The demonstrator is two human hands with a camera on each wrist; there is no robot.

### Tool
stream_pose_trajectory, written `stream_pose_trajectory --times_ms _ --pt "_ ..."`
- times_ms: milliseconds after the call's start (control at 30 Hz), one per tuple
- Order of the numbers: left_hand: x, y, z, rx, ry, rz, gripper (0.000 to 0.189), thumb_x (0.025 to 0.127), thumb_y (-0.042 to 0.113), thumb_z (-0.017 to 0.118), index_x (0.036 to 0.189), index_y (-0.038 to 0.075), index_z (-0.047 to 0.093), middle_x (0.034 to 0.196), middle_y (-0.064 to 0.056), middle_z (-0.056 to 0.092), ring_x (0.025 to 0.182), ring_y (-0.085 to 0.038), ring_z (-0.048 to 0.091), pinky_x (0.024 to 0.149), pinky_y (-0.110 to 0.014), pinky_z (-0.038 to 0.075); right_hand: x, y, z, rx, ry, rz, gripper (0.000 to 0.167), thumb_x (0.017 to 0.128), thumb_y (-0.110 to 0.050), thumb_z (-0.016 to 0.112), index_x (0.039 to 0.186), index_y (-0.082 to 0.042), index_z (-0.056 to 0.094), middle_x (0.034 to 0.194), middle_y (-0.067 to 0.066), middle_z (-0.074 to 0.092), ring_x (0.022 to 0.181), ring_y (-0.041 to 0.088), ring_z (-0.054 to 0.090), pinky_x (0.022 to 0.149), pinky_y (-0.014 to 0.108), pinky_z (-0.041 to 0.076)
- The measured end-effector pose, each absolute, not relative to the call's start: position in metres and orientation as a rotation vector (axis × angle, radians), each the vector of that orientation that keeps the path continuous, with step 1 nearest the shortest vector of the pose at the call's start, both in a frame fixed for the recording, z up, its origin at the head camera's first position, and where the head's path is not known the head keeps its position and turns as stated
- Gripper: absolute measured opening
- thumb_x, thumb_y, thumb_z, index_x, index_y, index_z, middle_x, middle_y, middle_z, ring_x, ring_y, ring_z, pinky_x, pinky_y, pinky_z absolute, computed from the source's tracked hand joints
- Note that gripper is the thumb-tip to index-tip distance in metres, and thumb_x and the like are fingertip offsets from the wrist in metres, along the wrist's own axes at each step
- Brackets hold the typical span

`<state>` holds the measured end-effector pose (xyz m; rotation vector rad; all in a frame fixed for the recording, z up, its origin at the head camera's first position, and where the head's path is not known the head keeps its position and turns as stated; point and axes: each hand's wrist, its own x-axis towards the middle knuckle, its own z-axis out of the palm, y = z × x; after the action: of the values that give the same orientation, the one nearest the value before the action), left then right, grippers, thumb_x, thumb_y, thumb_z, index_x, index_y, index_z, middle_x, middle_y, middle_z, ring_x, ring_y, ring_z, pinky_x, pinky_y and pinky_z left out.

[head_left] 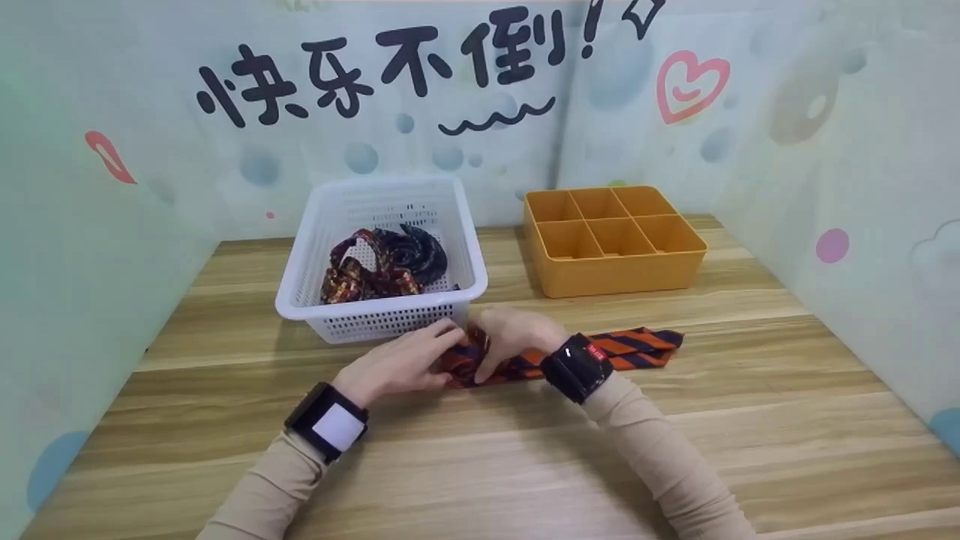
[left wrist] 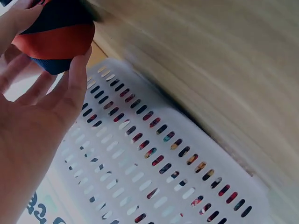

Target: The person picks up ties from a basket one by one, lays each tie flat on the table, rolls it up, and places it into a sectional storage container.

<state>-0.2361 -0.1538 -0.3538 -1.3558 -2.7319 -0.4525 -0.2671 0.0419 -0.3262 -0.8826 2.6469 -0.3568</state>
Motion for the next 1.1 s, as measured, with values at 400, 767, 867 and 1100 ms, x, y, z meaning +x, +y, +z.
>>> stream_pose_trajectory --times_ms 400,767,867,1100 --pt "-0.236 -0.154 -0.356 -1.313 -2.777 -0.541 0.052 0.082 0.023 0.071 0.126 0.007 0.052 0.119 -0.011 0.053 0.109 -0.025 0.058 0.100 -0.038 0.048 -0.265 0.045 -0.317 -0.834 2.705 -0.253 0.042 0.064 -0.030 0.086 0.099 -0.014 0.069 0.097 0.002 0.069 0.095 0.020 0.056 0.080 0.032 0.047" --pt "-0.231 -0.148 -0.354 -1.355 -2.646 -0.375 0.030 0.088 0.024 0.065 0.114 0.011 0.059 0.108 -0.010 0.054 0.098 -0.023 0.055 0.089 -0.037 0.050 -0.263 0.045 -0.315 -0.859 2.666 -0.290 0.051 0.064 -0.035 0.086 0.105 -0.016 0.062 0.098 -0.001 0.066 0.089 0.014 0.057 0.076 0.028 0.048" --pt "-0.232 -0.148 -0.354 -1.358 -2.597 -0.368 0.030 0.089 0.025 0.063 0.116 0.012 0.061 0.109 -0.010 0.053 0.101 -0.024 0.050 0.090 -0.038 0.048 -0.262 0.045 -0.314 -0.884 2.674 -0.353 0.054 0.065 -0.035 0.085 0.108 -0.018 0.059 0.100 -0.001 0.066 0.093 0.016 0.055 0.078 0.030 0.047" --pt "-0.235 -0.146 -0.361 -1.327 -2.664 -0.513 0.047 0.085 0.022 0.069 0.121 0.002 0.047 0.115 -0.012 0.054 0.109 -0.027 0.053 0.098 -0.040 0.047 -0.265 0.045 -0.319 -0.796 2.708 -0.310 0.050 0.062 -0.027 0.087 0.104 -0.015 0.063 0.102 0.003 0.065 0.098 0.020 0.052 0.083 0.034 0.046"
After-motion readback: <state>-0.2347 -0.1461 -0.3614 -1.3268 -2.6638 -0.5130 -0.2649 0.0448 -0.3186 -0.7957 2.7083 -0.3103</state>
